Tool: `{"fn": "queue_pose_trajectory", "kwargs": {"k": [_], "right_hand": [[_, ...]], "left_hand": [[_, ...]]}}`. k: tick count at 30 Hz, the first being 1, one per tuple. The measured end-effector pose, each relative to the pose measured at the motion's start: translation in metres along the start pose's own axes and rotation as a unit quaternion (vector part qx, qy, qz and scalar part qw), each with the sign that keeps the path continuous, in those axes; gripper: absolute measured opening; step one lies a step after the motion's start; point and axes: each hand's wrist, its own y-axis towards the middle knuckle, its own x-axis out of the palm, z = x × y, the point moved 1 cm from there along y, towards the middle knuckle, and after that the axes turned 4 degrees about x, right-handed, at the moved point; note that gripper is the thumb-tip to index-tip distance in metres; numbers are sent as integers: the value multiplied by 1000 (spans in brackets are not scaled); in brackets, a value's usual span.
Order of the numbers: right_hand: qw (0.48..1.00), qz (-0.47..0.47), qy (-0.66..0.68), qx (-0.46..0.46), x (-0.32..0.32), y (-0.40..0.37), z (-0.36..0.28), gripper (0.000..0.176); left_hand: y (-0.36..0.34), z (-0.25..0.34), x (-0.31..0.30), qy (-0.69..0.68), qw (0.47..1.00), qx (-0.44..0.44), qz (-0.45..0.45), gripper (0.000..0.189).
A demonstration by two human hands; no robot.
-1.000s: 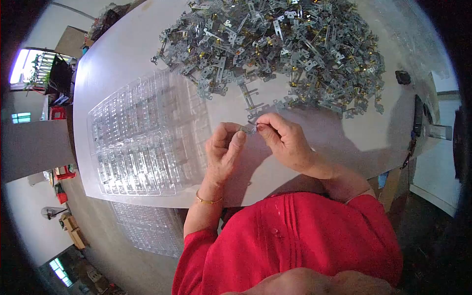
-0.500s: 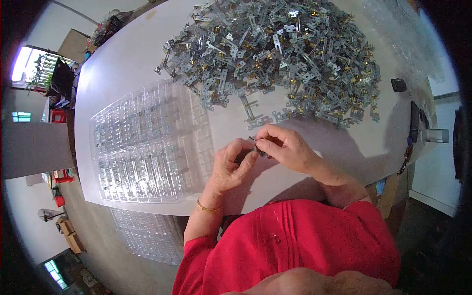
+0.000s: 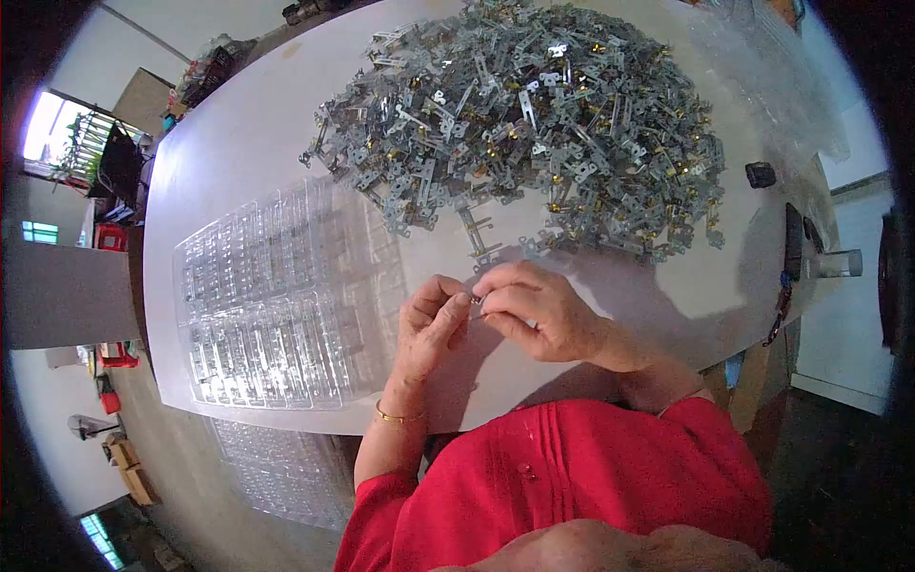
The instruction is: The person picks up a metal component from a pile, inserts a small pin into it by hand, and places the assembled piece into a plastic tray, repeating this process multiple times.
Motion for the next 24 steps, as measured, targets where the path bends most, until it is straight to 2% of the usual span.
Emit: {"fn": "queue_pose_trajectory", "kwargs": {"k": [3,6,9,10,13,16,17,20,23,24], "right_hand": [[1000,-6,-1,-9,1,-2,0,14],[999,7,40,14,-2,-2,1,16],[995,43,85,41,-6,-3,6,14],[992,58,99,49,-6,-4,8,13],[914,111,351,173,3,-10,15,8],[873,99,415,235,7,-12,17,10],[862,92,430,252,8,-12,18,11],[868,44,427,251,12,-11,15,11],[904,27,318,284,17,-15,17,11],[944,49,229,233,15,-13,16,11]], "left_hand": [[-1,4,-2,-15,999,-27,-17,33],[2,2,-9,-125,988,-35,-83,53],[9,-9,-9,-157,986,-27,-44,69],[10,-12,-17,-189,977,0,-99,67],[12,-14,-9,-71,987,138,-47,62],[9,-1,5,38,969,238,-54,57],[8,-3,4,32,971,230,-57,55],[7,-8,-3,17,972,224,-61,49],[12,-7,-5,10,971,232,-52,40],[12,-4,-5,9,975,220,-43,37]]}}
